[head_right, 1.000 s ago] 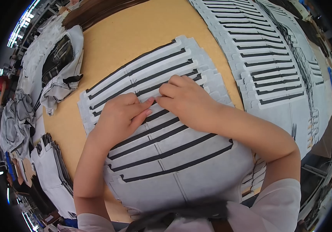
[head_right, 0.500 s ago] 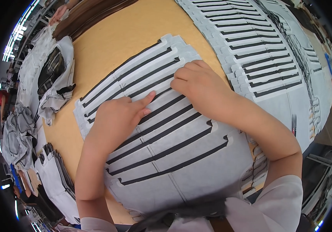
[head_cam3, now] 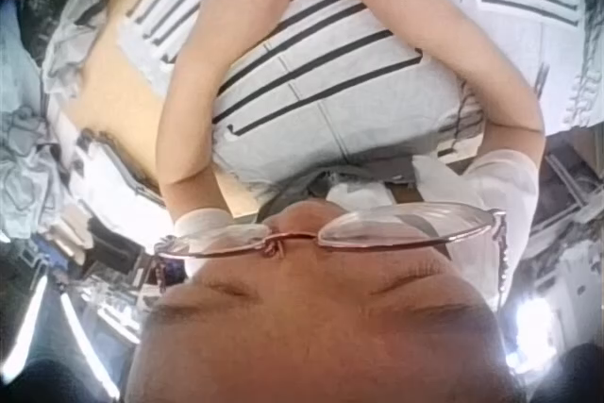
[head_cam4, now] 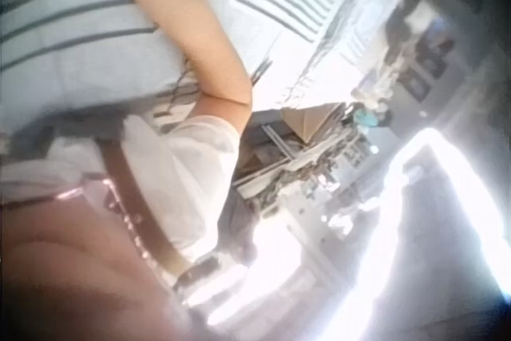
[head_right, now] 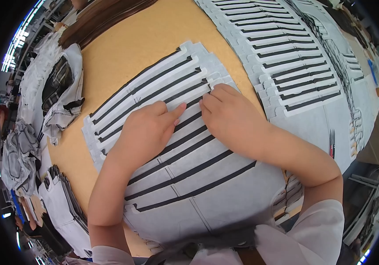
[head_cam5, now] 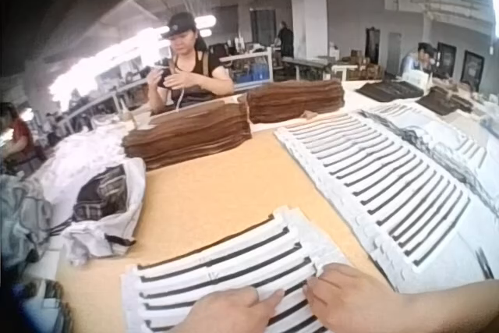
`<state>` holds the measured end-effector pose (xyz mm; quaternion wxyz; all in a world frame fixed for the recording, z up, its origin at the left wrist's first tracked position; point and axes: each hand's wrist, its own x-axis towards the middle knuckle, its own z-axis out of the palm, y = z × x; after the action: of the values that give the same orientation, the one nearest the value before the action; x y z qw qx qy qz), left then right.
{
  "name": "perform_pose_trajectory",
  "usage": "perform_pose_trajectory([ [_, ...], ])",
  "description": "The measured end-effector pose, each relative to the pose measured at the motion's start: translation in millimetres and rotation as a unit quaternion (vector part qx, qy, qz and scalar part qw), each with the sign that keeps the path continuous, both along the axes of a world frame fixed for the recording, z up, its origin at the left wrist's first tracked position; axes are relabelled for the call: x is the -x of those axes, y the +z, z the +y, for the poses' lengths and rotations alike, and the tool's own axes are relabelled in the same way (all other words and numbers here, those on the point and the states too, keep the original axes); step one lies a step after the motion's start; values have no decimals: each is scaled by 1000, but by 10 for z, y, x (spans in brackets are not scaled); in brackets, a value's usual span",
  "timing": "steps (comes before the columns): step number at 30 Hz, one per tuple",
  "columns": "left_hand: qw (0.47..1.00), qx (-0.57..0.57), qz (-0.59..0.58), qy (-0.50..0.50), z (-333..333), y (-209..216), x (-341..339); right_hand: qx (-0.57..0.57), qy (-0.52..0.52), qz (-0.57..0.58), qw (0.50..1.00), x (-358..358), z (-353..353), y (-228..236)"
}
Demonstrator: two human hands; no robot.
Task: Inserting black leather strips into pre-cut parallel slots on larger leather-like panels.
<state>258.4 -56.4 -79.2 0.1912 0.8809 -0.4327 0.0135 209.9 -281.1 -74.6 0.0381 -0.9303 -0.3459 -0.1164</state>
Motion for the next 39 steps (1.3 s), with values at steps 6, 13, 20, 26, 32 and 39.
perform_pose_trajectory([
  [6,998,-7,-61,-11,22,25,38,1,-31,73,997,164,-49,220],
  [13,998,17,-53,-14,40,-14,34,-35,-38,117,992,176,-24,236],
  [20,998,17,-56,-14,42,-10,25,-63,-62,101,991,165,49,86],
  [26,998,14,-52,-12,51,-8,24,-21,-76,100,992,162,61,109],
  [32,998,20,-55,-14,45,-15,18,8,-95,111,989,231,88,131],
  [39,998,19,-53,-13,52,7,21,-55,-63,83,993,235,179,59],
])
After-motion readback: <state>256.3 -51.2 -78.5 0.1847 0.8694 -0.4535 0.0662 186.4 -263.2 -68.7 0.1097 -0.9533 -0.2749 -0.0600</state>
